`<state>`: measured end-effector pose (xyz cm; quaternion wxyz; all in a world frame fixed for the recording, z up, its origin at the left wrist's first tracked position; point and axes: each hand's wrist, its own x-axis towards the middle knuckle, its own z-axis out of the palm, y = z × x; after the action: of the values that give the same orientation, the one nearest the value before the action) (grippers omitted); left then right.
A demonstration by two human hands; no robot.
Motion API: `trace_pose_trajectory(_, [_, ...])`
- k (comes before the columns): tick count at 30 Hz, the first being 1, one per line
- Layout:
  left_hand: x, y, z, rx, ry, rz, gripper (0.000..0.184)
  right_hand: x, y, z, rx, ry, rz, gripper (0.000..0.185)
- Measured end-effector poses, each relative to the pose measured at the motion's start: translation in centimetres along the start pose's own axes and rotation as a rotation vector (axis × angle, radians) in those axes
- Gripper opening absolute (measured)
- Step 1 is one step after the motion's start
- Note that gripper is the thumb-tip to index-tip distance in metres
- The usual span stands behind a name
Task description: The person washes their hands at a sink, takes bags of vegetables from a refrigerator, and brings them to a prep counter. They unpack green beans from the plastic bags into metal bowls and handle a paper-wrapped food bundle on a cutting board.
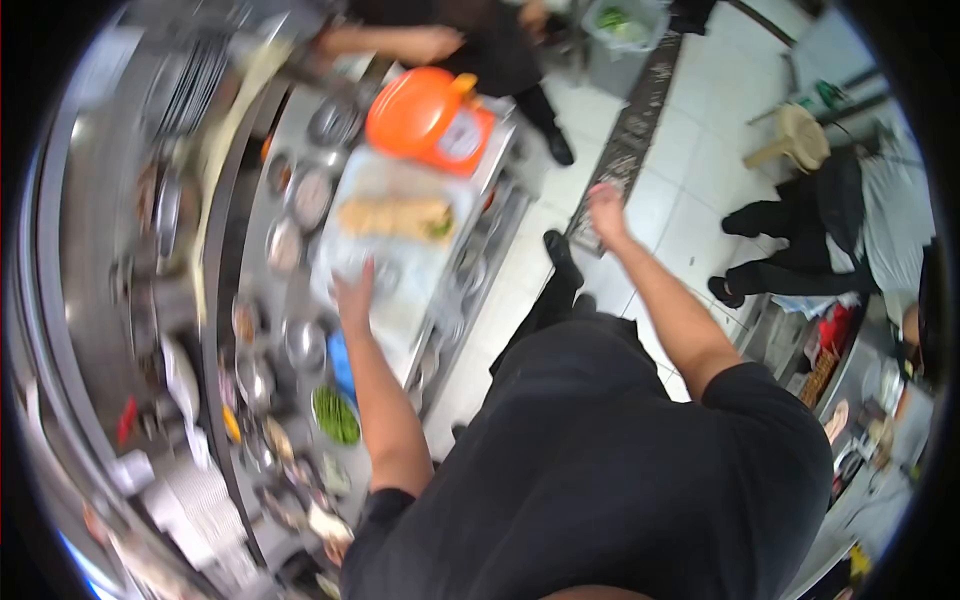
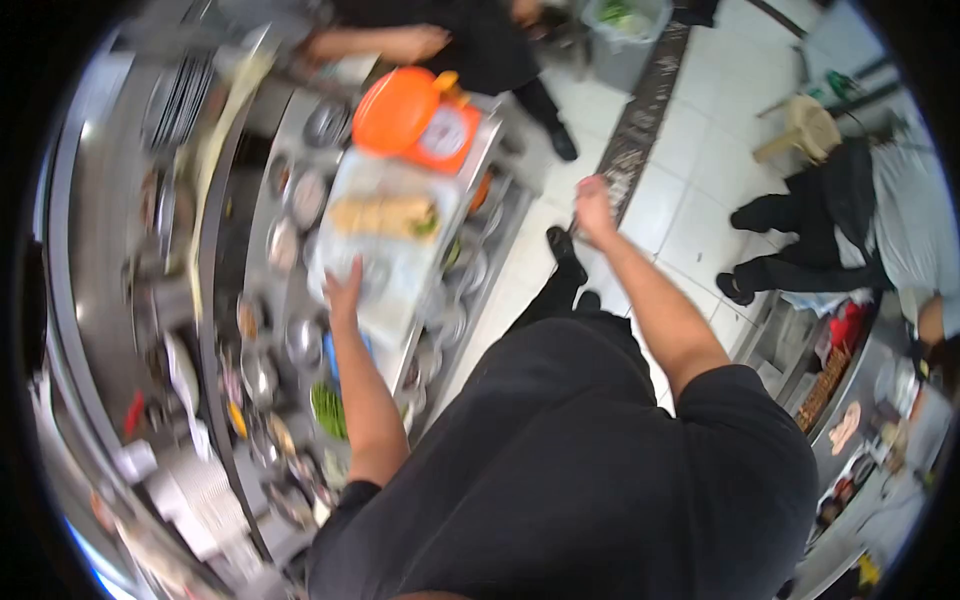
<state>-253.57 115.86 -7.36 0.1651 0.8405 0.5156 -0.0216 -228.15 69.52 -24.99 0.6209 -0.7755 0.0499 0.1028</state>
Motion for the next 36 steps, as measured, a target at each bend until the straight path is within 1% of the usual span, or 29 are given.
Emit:
trace_pose_trajectory(1, [0.1,0.2,1.6,-0.019,-0.085,-0.034,0.126,1.5,1.2,0.6,0.004,0.001,0.004,0.017])
trace_pose_trajectory(3, [-3.1,3.4,2.1,-0.055,0.229,-0.101,0.103,1.6,-3.6,-1.1,-0.182,0.006,0.061,0.019])
trace_pose_trajectory(5, [-3.9,3.7,3.9,0.014,0.402,-0.188,0.094,5.0,1.2,-2.7,-0.454,0.03,0.08,0.03])
trace_pose_trajectory(7, [-7.3,7.0,3.3,-0.087,0.455,-0.24,0.082,7.0,1.8,-6.5,-0.215,0.045,0.453,0.044])
trace_pose_trajectory(8, [-7.1,6.3,3.2,-0.057,0.423,-0.184,0.08,8.0,2.2,-8.0,-0.075,0.052,0.637,0.051])
trace_pose_trajectory(9, [-7.0,5.3,4.1,-0.042,0.394,-0.13,0.078,9.6,4.2,-10.0,-0.006,0.055,0.71,0.065])
trace_pose_trajectory(10, [-7.4,4.5,4.6,-0.021,0.362,-0.083,0.077,10.8,6.2,-11.4,0.042,0.16,0.732,0.064])
trace_pose_trajectory(11, [-8.1,4.2,4.3,-0.048,0.279,-0.021,0.077,12.3,8.5,-12.6,0.059,0.276,0.805,0.052])
trace_pose_trajectory(12, [-8.9,3.9,3.7,-0.068,0.197,0.036,0.077,14.7,12.0,-14.6,0.26,0.163,0.869,0.035])
trace_pose_trajectory(13, [-9.4,3.9,2.9,-0.089,0.122,0.094,0.077,16.3,9.6,-15.6,0.319,0.194,0.922,0.023])
trace_pose_trajectory(14, [-9.5,3.6,2.4,-0.149,0.033,0.11,0.09,19.3,10.6,-16.4,0.393,0.187,0.902,0.026])
trace_pose_trajectory(15, [-9.6,3.5,1.7,-0.105,-0.022,0.139,0.093,23.5,11.2,-17.4,0.499,0.111,0.895,0.028])
trace_pose_trajectory(16, [-9.9,3.7,1.1,-0.064,-0.076,0.165,0.098,27.8,9.4,-17.6,0.515,0.191,0.85,0.03])
trace_pose_trajectory(17, [-9.9,3.9,0.8,-0.021,-0.13,0.185,0.102,32.1,7.6,-18.2,0.528,0.162,0.746,0.031])
trace_pose_trajectory(18, [-9.6,4.1,1.2,0.061,-0.046,0.166,0.099,37.4,5.8,-18.7,0.541,0.107,0.687,0.036])
trace_pose_trajectory(20, [-8.6,4.9,1.8,0.06,-0.032,-0.035,0.089,48.1,1.6,-19.1,0.634,0.039,0.608,0.049])
trace_pose_trajectory(21, [-8.1,5.4,2.4,0.057,-0.024,-0.134,0.083,50.6,-3.4,-18.9,0.588,-0.024,0.422,0.06])
trace_pose_trajectory(22, [-8.0,5.9,3.0,0.167,0.063,-0.163,0.075,53.7,-7.3,-18.1,0.561,0.099,0.453,0.072])
trace_pose_trajectory(23, [-8.5,7.6,2.9,0.201,0.105,-0.232,0.075,56.0,-10.3,-18.0,0.569,0.057,0.479,0.083])
trace_pose_trajectory(24, [-9.0,10.2,2.5,0.23,0.147,-0.302,0.075,59.4,-11.3,-17.2,0.459,0.21,0.553,0.084])
trace_pose_trajectory(25, [-9.6,12.2,2.5,0.256,0.189,-0.373,0.075,59.2,-14.2,-16.0,0.286,0.335,0.522,0.078])
trace_pose_trajectory(27, [-10.6,11.2,3.4,-0.156,0.311,-0.472,0.078,61.5,-12.5,-14.5,0.092,0.156,0.348,0.066])
trace_pose_trajectory(29, [-13.8,19.8,1.3,-0.516,0.378,-0.586,0.079,59.2,-12.3,-12.4,-0.01,-0.207,0.282,0.052])
trace_pose_trajectory(31, [-15.9,24.5,0.0,-0.711,0.345,-0.472,0.076,53.4,-12.2,-9.9,0.06,-0.584,0.247,0.041])
trace_pose_trajectory(32, [-16.6,26.3,0.1,-0.786,0.329,-0.407,0.074,46.1,-17.1,-7.8,-0.047,-0.575,0.293,0.037])
trace_pose_trajectory(33, [-17.3,28.1,0.4,-0.857,0.31,-0.337,0.071,40.9,-19.2,-6.4,0.029,-0.81,0.351,0.041])
trace_pose_trajectory(34, [-17.8,30.0,0.9,-0.946,0.304,-0.287,0.07,36.3,-19.0,-4.8,0.139,-1.075,0.357,0.053])
trace_pose_trajectory(35, [-18.2,32.0,1.5,-1.035,0.298,-0.227,0.069,29.9,-24.5,-3.4,0.108,-1.255,0.443,0.067])
trace_pose_trajectory(36, [-18.7,34.2,1.4,-1.09,0.196,-0.227,0.068,24.6,-28.3,-2.2,0.091,-1.441,0.389,0.077])
